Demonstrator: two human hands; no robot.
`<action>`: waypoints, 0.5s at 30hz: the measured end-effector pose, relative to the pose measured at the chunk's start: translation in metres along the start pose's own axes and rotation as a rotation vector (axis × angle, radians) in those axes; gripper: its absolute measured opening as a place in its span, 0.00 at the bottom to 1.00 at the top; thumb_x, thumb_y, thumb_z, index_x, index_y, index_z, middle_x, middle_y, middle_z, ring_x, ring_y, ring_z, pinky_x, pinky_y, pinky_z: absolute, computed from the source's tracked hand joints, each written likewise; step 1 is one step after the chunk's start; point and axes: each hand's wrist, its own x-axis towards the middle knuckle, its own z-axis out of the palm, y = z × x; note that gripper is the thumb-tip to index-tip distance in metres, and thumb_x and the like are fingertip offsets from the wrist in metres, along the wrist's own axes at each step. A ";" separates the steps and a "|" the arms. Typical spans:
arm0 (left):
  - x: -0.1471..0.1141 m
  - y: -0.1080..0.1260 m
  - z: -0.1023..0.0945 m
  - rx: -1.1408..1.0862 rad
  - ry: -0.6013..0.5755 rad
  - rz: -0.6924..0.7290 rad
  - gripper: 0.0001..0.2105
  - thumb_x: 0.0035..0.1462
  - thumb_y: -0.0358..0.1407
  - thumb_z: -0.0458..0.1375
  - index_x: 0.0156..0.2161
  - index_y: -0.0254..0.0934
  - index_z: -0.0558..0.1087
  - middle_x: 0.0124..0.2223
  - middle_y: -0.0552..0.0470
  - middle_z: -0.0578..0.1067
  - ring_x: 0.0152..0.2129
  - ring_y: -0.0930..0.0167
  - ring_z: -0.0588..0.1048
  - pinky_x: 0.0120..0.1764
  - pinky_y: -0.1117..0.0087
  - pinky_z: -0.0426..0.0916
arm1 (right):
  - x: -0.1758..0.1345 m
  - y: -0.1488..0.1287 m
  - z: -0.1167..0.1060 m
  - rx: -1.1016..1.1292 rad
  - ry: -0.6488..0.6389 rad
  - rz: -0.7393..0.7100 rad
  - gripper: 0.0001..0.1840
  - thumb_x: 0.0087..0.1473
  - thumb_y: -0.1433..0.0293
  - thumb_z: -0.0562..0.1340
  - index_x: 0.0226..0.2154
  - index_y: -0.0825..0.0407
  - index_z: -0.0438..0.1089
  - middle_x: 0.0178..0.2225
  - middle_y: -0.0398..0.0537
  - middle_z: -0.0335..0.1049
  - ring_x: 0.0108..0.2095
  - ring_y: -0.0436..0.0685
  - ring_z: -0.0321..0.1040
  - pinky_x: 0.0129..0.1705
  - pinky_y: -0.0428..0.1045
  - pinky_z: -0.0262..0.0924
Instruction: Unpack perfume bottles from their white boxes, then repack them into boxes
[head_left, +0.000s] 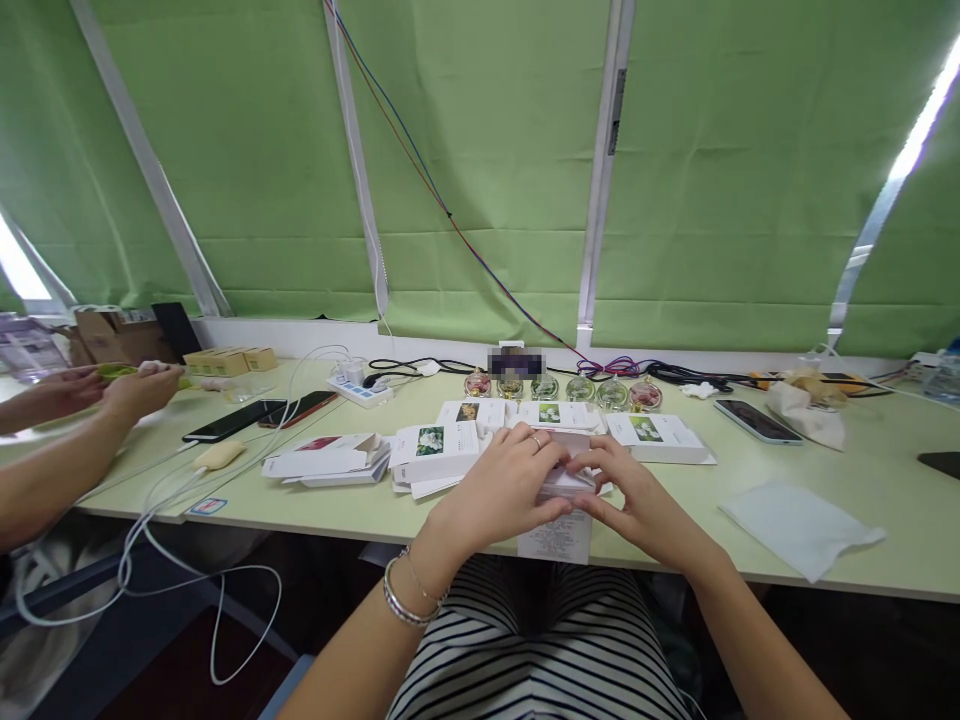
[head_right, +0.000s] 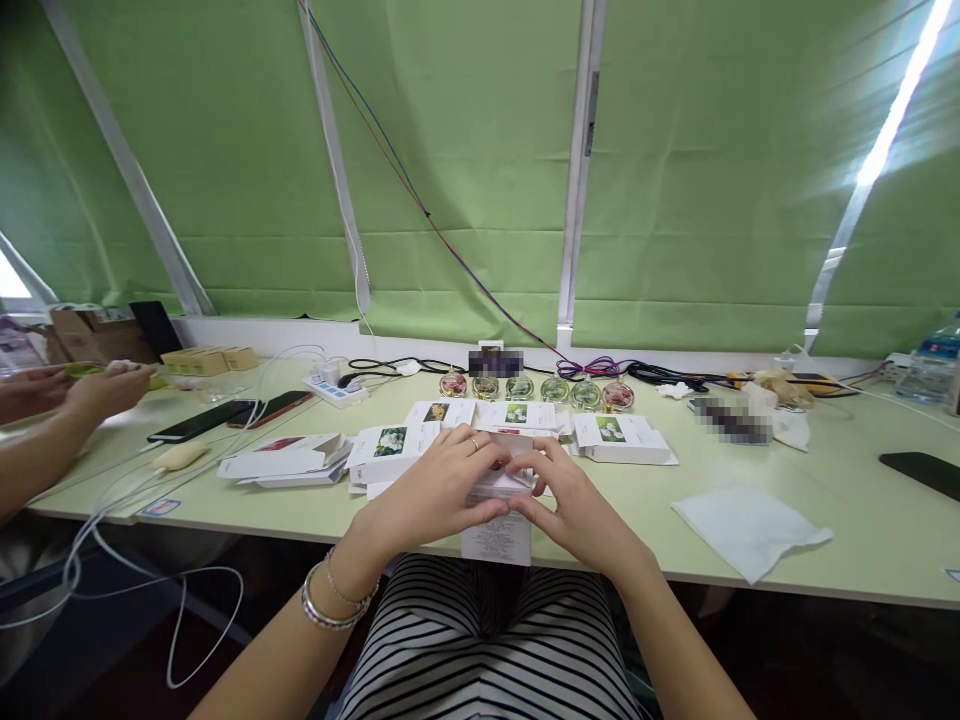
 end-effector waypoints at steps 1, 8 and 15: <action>0.001 0.001 -0.001 0.021 -0.011 -0.005 0.14 0.49 0.43 0.60 0.38 0.38 0.67 0.36 0.51 0.71 0.37 0.63 0.66 0.40 0.61 0.63 | 0.000 -0.002 -0.001 -0.001 -0.019 0.014 0.11 0.55 0.67 0.57 0.43 0.44 0.62 0.46 0.48 0.57 0.36 0.52 0.63 0.41 0.51 0.63; -0.015 0.010 0.002 0.087 0.035 -0.146 0.10 0.48 0.36 0.62 0.36 0.38 0.67 0.36 0.51 0.69 0.34 0.65 0.68 0.34 0.64 0.64 | -0.003 -0.008 -0.004 -0.053 -0.072 0.006 0.24 0.53 0.73 0.58 0.51 0.42 0.55 0.41 0.45 0.62 0.36 0.53 0.61 0.40 0.51 0.61; -0.066 0.021 0.021 -0.118 0.345 0.069 0.10 0.56 0.24 0.50 0.37 0.40 0.69 0.33 0.53 0.72 0.34 0.71 0.69 0.37 0.69 0.64 | -0.013 -0.026 -0.012 -0.122 -0.234 0.006 0.10 0.47 0.75 0.60 0.34 0.48 0.60 0.35 0.43 0.62 0.34 0.53 0.61 0.35 0.47 0.59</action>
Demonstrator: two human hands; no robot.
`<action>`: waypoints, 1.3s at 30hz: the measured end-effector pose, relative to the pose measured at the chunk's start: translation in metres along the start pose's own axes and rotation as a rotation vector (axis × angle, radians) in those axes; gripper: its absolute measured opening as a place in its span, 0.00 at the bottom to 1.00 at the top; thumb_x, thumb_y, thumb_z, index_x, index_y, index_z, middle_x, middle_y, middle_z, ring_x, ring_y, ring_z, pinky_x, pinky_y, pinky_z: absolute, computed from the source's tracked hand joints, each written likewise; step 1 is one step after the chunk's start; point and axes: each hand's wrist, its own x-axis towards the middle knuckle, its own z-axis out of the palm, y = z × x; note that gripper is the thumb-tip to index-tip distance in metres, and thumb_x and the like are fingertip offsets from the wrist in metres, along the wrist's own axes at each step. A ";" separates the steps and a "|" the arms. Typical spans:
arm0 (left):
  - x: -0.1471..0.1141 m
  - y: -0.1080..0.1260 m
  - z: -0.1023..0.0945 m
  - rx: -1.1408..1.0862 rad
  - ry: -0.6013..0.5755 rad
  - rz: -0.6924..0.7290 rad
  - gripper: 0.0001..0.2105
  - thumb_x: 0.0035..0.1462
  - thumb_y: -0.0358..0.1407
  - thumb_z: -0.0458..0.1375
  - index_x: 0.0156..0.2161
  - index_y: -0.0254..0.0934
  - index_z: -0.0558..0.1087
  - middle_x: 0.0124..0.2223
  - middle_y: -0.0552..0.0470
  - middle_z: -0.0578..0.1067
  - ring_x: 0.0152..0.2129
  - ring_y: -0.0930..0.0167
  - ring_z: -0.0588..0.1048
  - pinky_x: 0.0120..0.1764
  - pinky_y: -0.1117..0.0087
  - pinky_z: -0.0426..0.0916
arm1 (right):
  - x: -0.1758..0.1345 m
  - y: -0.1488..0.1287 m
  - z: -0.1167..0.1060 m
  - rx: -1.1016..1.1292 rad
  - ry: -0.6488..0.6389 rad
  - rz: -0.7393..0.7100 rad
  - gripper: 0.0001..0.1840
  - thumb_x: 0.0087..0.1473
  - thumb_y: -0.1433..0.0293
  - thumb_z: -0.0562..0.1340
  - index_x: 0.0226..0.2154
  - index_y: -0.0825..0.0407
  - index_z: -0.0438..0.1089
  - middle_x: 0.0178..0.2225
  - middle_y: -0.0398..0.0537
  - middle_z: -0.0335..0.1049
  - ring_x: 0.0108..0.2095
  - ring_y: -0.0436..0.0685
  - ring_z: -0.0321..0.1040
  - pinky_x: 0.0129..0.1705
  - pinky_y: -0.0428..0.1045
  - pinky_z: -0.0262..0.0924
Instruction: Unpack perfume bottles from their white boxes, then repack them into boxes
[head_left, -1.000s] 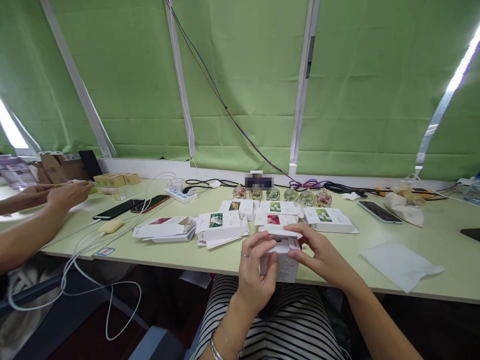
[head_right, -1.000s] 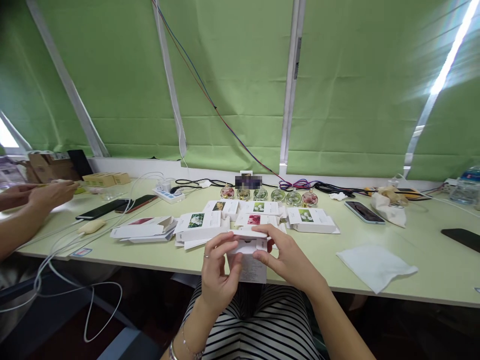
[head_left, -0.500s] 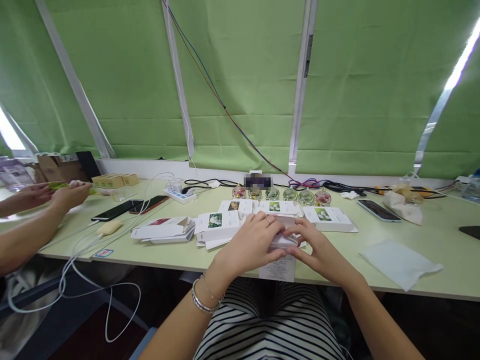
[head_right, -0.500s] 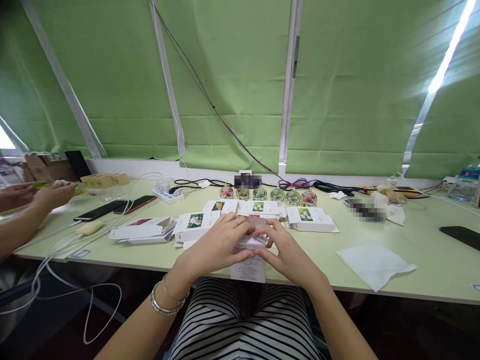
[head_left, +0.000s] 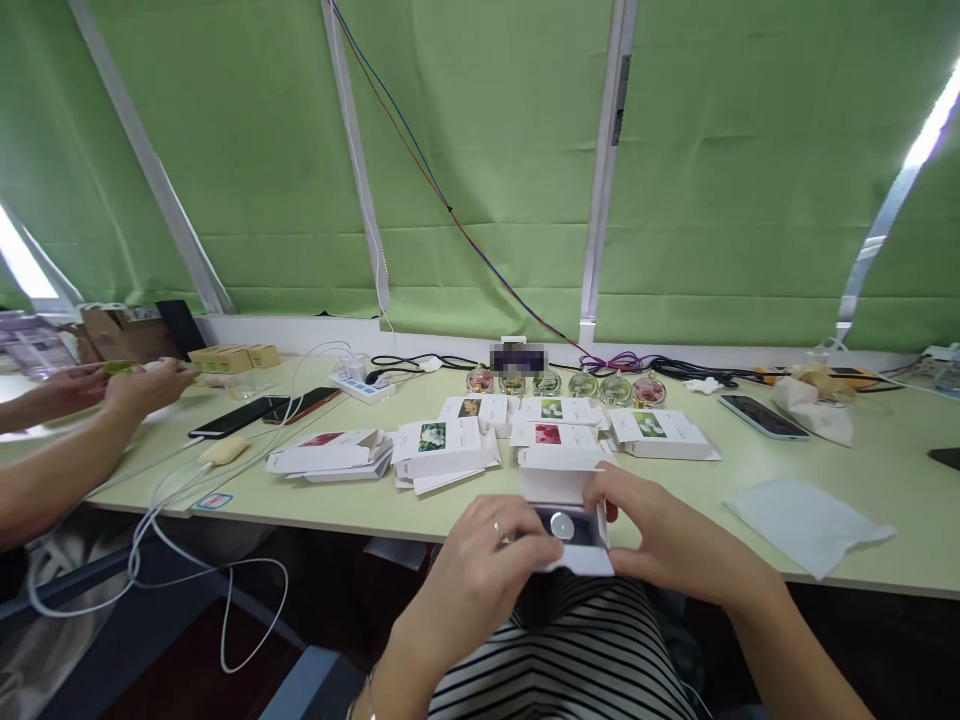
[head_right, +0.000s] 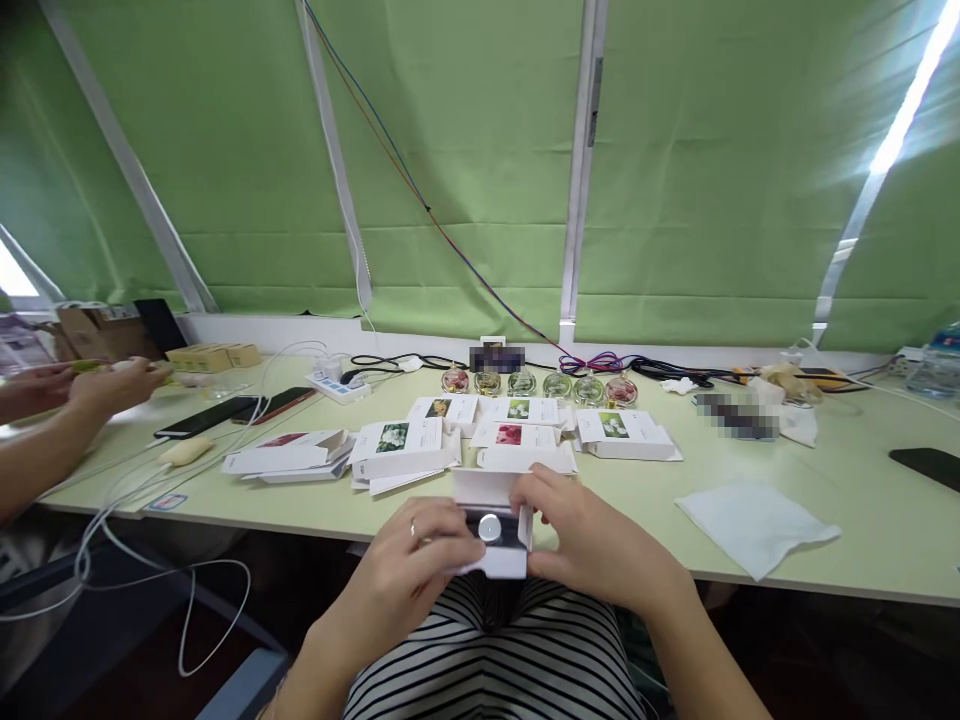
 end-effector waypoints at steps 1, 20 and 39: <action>-0.007 0.002 0.001 -0.017 0.038 0.026 0.11 0.55 0.23 0.50 0.37 0.40 0.69 0.33 0.53 0.73 0.34 0.71 0.69 0.38 0.68 0.64 | -0.002 -0.004 0.000 -0.017 -0.031 0.010 0.09 0.47 0.76 0.59 0.32 0.48 0.60 0.35 0.43 0.62 0.34 0.53 0.61 0.35 0.47 0.59; 0.058 -0.027 -0.031 -0.113 -0.408 -0.022 0.09 0.61 0.31 0.48 0.36 0.40 0.71 0.30 0.57 0.76 0.26 0.75 0.73 0.33 0.73 0.64 | 0.002 0.007 0.004 -0.072 0.064 0.049 0.07 0.49 0.73 0.58 0.29 0.48 0.56 0.30 0.42 0.64 0.30 0.53 0.61 0.31 0.46 0.57; 0.129 -0.057 0.014 0.139 -0.728 0.646 0.11 0.45 0.26 0.61 0.29 0.49 0.73 0.38 0.50 0.70 0.36 0.65 0.67 0.36 0.65 0.59 | 0.008 0.030 0.005 0.084 0.160 0.085 0.08 0.51 0.71 0.57 0.33 0.48 0.55 0.34 0.43 0.63 0.35 0.54 0.63 0.38 0.50 0.60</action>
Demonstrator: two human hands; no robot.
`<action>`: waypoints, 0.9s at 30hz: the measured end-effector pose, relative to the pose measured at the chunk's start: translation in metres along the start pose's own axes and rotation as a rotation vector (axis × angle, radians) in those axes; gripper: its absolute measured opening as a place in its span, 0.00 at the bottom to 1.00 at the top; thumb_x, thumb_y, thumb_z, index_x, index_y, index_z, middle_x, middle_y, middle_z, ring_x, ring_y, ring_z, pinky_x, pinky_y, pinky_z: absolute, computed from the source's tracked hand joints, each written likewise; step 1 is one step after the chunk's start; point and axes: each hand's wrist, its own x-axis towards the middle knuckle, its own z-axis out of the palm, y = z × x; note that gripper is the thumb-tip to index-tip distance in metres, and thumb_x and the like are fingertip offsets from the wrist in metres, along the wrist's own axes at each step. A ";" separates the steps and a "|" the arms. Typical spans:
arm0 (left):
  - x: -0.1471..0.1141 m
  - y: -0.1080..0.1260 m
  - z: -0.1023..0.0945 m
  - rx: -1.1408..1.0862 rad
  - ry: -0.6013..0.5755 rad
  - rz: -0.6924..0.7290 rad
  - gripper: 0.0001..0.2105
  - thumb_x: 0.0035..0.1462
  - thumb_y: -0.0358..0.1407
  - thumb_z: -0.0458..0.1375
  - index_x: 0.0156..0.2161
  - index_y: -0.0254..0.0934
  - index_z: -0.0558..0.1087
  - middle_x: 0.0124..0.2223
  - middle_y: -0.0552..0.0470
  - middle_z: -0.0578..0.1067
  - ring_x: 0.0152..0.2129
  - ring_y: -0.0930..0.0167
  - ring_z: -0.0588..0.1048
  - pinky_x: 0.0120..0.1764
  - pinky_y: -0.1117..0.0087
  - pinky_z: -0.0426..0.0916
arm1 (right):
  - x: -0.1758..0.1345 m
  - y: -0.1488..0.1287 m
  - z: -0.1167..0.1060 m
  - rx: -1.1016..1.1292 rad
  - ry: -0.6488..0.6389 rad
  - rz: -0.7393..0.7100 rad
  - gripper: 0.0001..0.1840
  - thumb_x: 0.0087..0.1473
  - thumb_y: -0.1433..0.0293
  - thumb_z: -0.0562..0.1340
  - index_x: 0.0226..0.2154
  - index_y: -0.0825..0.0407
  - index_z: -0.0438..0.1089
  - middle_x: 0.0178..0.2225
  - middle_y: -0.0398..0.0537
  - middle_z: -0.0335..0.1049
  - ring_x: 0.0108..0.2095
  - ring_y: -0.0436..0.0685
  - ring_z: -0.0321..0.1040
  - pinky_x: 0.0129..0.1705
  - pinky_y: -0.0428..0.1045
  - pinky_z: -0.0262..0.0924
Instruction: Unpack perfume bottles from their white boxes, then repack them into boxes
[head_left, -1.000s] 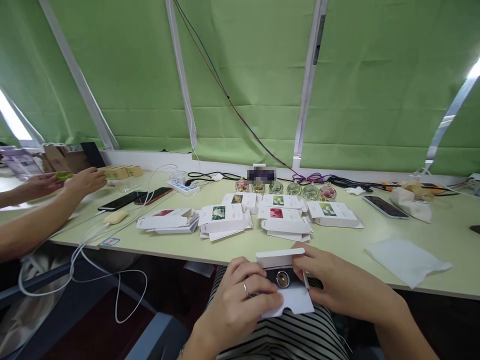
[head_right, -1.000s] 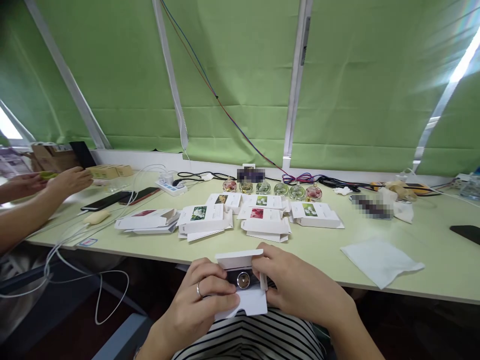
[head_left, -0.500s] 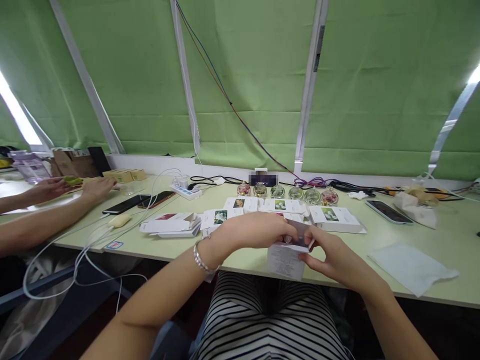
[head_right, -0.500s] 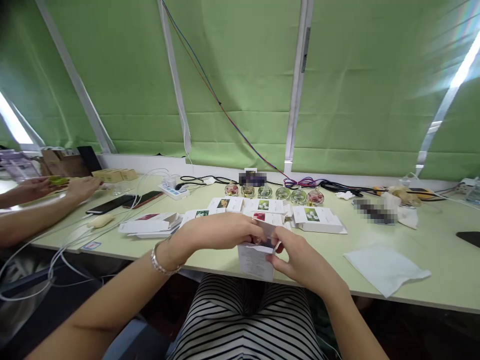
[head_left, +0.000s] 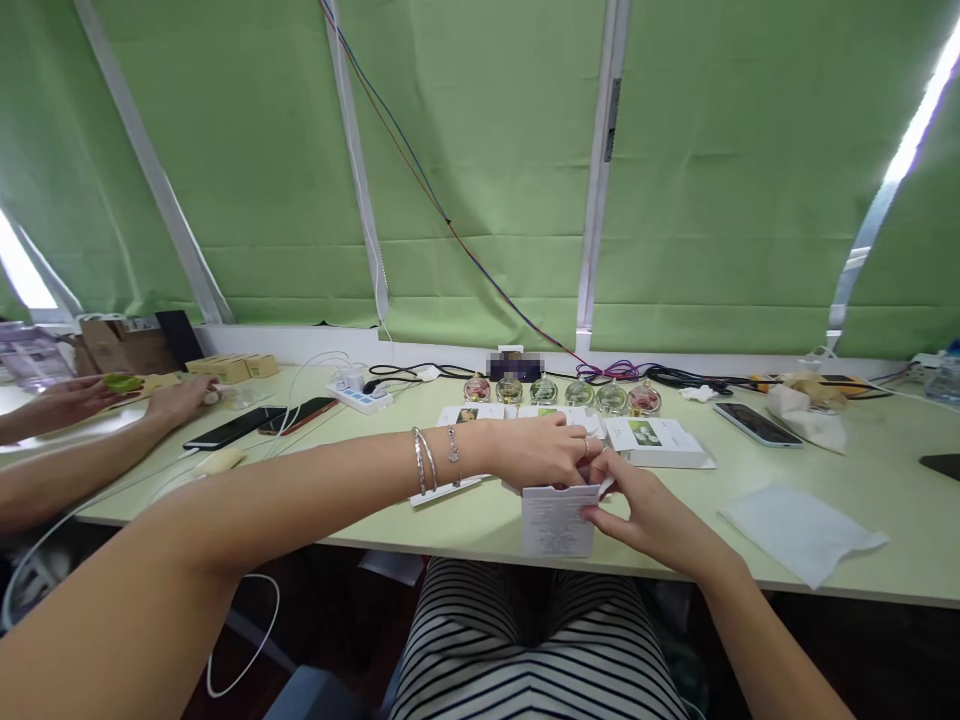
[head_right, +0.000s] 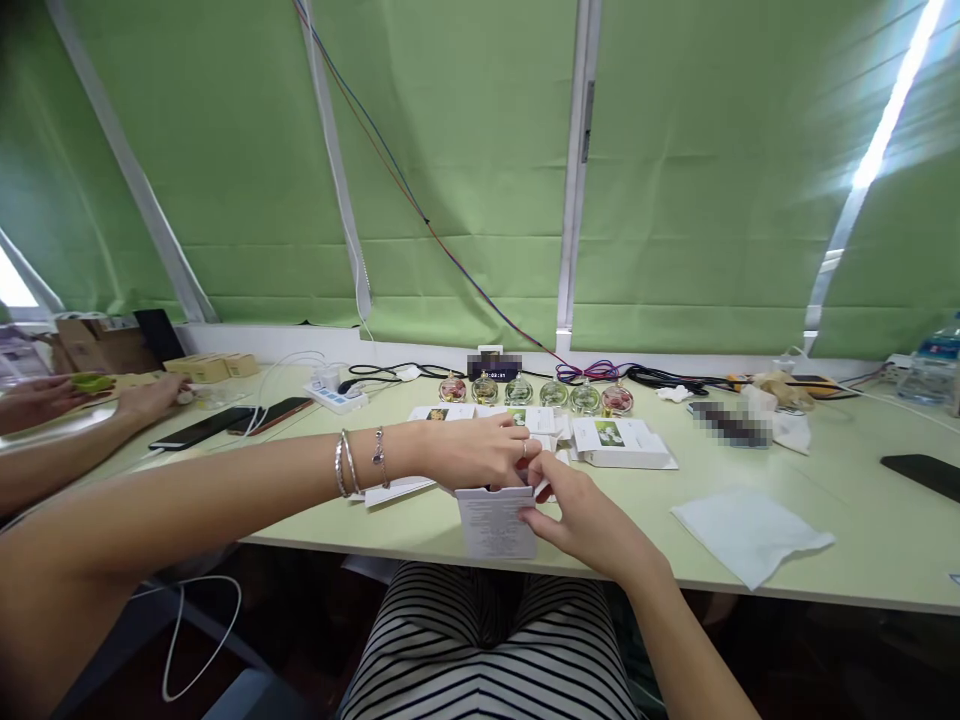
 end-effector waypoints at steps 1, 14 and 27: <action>0.000 0.000 -0.001 -0.014 -0.008 -0.003 0.11 0.45 0.26 0.61 0.28 0.49 0.73 0.37 0.50 0.70 0.36 0.65 0.66 0.36 0.65 0.59 | 0.000 0.001 0.000 0.008 -0.001 0.000 0.08 0.51 0.71 0.57 0.33 0.48 0.55 0.34 0.43 0.63 0.35 0.54 0.63 0.38 0.50 0.60; 0.003 -0.008 -0.021 0.115 -0.143 0.038 0.04 0.51 0.30 0.58 0.32 0.42 0.74 0.37 0.49 0.70 0.35 0.67 0.65 0.34 0.67 0.54 | 0.003 0.008 0.002 0.043 -0.004 0.041 0.08 0.52 0.69 0.58 0.33 0.48 0.55 0.35 0.42 0.63 0.35 0.53 0.64 0.38 0.50 0.60; -0.011 -0.001 -0.028 -0.201 -0.111 -0.171 0.11 0.49 0.21 0.54 0.28 0.37 0.74 0.24 0.56 0.76 0.22 0.75 0.69 0.36 0.71 0.58 | 0.004 0.006 0.000 0.028 -0.006 0.046 0.09 0.52 0.69 0.58 0.33 0.48 0.54 0.34 0.42 0.63 0.34 0.53 0.65 0.36 0.49 0.60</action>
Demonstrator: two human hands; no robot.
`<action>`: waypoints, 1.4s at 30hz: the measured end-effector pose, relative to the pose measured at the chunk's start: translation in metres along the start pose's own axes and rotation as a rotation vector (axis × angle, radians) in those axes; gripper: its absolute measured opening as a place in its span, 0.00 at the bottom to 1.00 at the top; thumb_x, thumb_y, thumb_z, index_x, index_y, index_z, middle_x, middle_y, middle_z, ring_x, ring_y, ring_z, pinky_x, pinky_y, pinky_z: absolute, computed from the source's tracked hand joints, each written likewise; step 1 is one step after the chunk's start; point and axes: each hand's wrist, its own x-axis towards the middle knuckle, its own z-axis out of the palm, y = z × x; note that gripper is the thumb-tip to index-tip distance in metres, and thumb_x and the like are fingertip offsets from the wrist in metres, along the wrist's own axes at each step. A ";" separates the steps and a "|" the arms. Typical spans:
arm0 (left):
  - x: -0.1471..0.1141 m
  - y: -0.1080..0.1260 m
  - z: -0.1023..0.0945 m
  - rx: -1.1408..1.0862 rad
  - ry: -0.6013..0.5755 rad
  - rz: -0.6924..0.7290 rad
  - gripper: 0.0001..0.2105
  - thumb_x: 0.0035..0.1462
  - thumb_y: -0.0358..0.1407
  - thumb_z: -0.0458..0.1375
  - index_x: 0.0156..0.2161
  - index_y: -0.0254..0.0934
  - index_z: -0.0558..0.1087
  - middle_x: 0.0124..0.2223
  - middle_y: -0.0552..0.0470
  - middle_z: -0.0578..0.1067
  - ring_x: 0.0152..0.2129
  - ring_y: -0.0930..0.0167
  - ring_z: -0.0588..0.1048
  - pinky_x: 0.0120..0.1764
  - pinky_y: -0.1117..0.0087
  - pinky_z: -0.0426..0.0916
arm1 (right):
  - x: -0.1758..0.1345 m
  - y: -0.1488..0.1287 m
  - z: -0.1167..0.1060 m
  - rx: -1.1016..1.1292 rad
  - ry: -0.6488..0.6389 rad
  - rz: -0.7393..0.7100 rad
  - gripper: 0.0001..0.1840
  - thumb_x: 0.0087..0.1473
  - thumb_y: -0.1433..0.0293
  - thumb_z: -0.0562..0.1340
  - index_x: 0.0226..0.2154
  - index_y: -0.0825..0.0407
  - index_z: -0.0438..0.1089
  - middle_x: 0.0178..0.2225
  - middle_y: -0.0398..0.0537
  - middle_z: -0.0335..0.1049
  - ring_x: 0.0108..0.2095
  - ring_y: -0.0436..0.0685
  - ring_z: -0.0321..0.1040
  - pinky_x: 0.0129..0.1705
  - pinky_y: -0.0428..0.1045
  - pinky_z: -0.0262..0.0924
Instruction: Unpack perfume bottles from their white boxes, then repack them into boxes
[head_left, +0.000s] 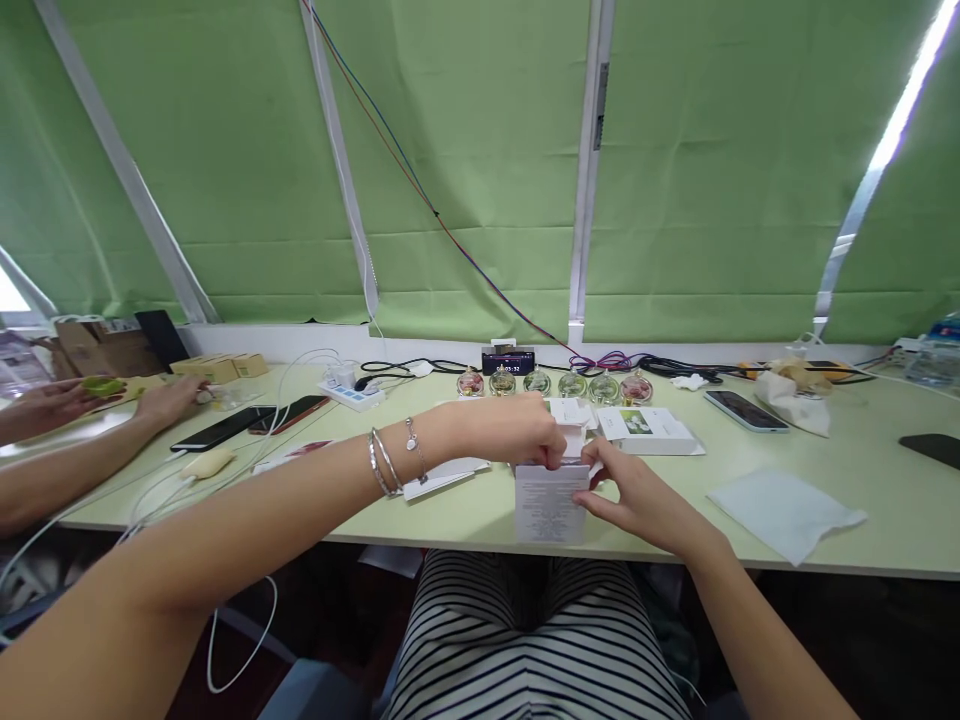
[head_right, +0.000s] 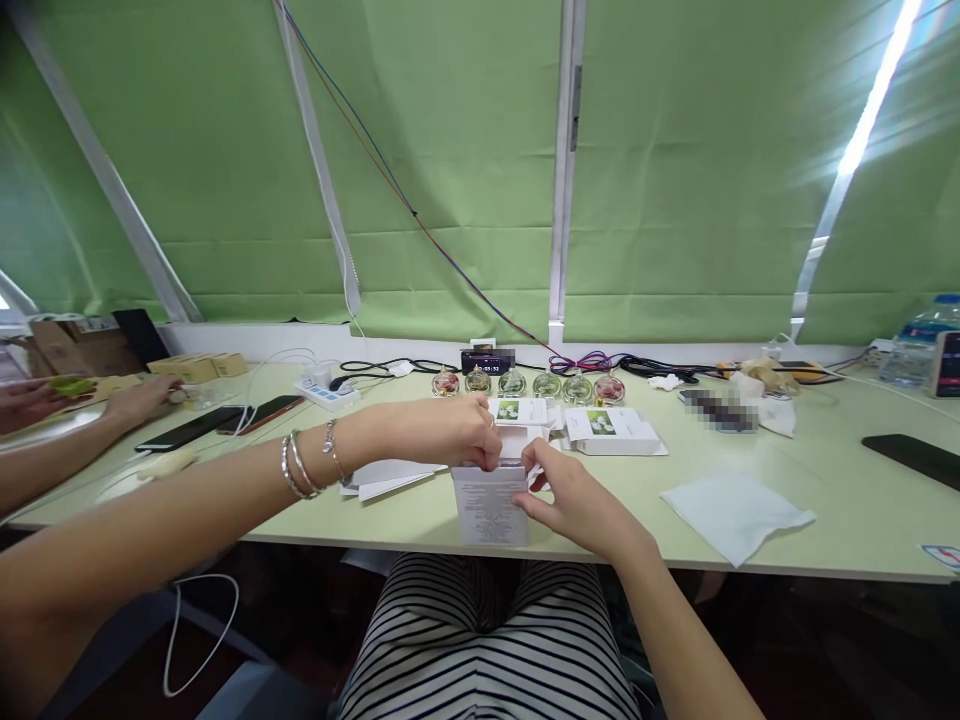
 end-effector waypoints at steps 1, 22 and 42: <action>-0.001 0.001 0.004 -0.025 0.032 -0.006 0.11 0.48 0.20 0.53 0.28 0.37 0.74 0.24 0.56 0.75 0.22 0.76 0.68 0.34 0.72 0.58 | 0.000 0.000 0.000 0.000 0.001 0.002 0.09 0.52 0.69 0.58 0.33 0.48 0.54 0.34 0.42 0.62 0.34 0.53 0.65 0.36 0.49 0.60; 0.010 0.003 0.008 0.085 -0.118 0.002 0.10 0.51 0.24 0.55 0.38 0.38 0.68 0.40 0.50 0.69 0.25 0.74 0.66 0.22 0.74 0.53 | 0.001 0.001 0.002 0.101 -0.037 0.040 0.13 0.51 0.69 0.58 0.37 0.47 0.51 0.38 0.44 0.64 0.34 0.53 0.66 0.38 0.51 0.62; 0.018 0.006 0.004 0.107 -0.140 0.067 0.10 0.46 0.18 0.55 0.24 0.35 0.70 0.26 0.54 0.71 0.19 0.76 0.63 0.20 0.73 0.51 | -0.001 0.002 0.003 0.047 0.005 0.030 0.17 0.50 0.68 0.58 0.39 0.47 0.49 0.37 0.46 0.63 0.34 0.54 0.66 0.38 0.52 0.62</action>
